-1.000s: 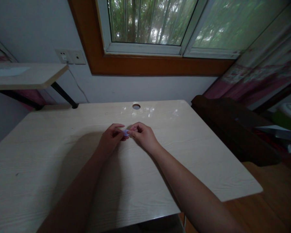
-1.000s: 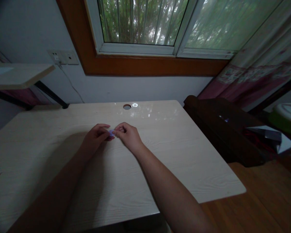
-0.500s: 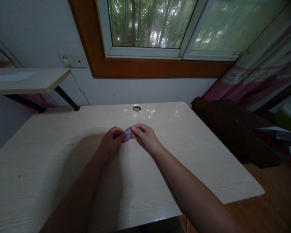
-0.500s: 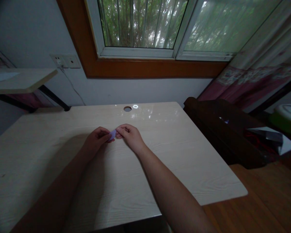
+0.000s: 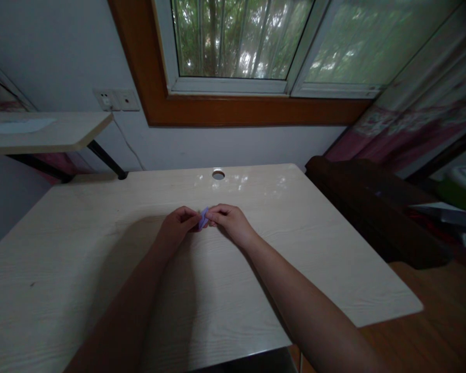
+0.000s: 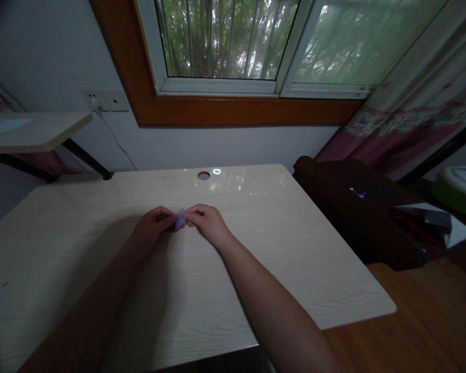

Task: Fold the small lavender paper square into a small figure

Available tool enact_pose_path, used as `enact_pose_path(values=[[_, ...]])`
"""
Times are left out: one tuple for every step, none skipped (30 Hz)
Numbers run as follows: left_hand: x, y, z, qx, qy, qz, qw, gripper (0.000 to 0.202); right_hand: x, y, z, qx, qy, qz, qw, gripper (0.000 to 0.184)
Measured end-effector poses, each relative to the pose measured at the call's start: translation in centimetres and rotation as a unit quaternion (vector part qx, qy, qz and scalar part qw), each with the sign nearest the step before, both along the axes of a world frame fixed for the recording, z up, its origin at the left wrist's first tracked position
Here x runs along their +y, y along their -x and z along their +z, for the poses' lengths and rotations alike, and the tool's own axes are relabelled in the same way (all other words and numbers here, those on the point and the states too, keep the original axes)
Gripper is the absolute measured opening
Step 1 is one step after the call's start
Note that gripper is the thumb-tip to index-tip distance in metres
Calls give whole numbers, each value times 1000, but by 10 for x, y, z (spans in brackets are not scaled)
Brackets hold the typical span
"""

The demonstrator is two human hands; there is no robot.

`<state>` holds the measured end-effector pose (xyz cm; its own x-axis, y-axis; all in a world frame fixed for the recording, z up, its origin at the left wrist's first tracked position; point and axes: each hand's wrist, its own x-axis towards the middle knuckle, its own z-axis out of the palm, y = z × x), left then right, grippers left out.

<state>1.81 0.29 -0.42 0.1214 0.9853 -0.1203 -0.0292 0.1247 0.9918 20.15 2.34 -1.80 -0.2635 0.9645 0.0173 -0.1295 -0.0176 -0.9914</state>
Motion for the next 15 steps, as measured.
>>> enact_pose_path(values=[[0,0,0,5,1,0,1000,32,0,0,0,-1,1,1,1000,24],[0,0,-1,10,1,1,1000,32,1,0,-1,-3,1,1,1000,24],[1,0,-2,14,0,2,1000,32,1,0,-1,-5,1,1,1000,24],[1,0,-2,18,-1,3,1000,32,1,1,-2,-7,0,0,1000,24],[1,0,-3,20,-3,2,1000,32,1,1,-2,-8,0,0,1000,24],[1,-1,-3,21,-6,1,1000,32,1,1,-2,-10,0,1,1000,24],[1,-1,-3,21,-8,-2,1000,32,1,2,-3,-11,0,2,1000,24],[1,-1,-3,20,-10,-5,1000,32,1,2,-3,-12,2,2,1000,24],[1,-2,-2,20,-11,-7,1000,32,2,2,-3,-12,4,1,1000,25],[1,-2,-2,22,-12,-9,1000,32,2,2,-3,-12,6,0,1000,25],[2,-2,-1,26,-14,-11,1000,31,2,2,-3,-8,8,-1,1000,26],[2,-2,-1,30,-16,-11,999,31,1,2,-2,-2,10,-1,1000,26],[2,-1,-1,34,-19,-13,999,30,1,2,-2,8,11,3,1000,27],[2,-1,0,33,-22,-11,999,30,1,2,-2,19,10,9,1000,28],[2,-1,0,36,-23,-14,999,29,1,2,-2,30,9,16,999,29]])
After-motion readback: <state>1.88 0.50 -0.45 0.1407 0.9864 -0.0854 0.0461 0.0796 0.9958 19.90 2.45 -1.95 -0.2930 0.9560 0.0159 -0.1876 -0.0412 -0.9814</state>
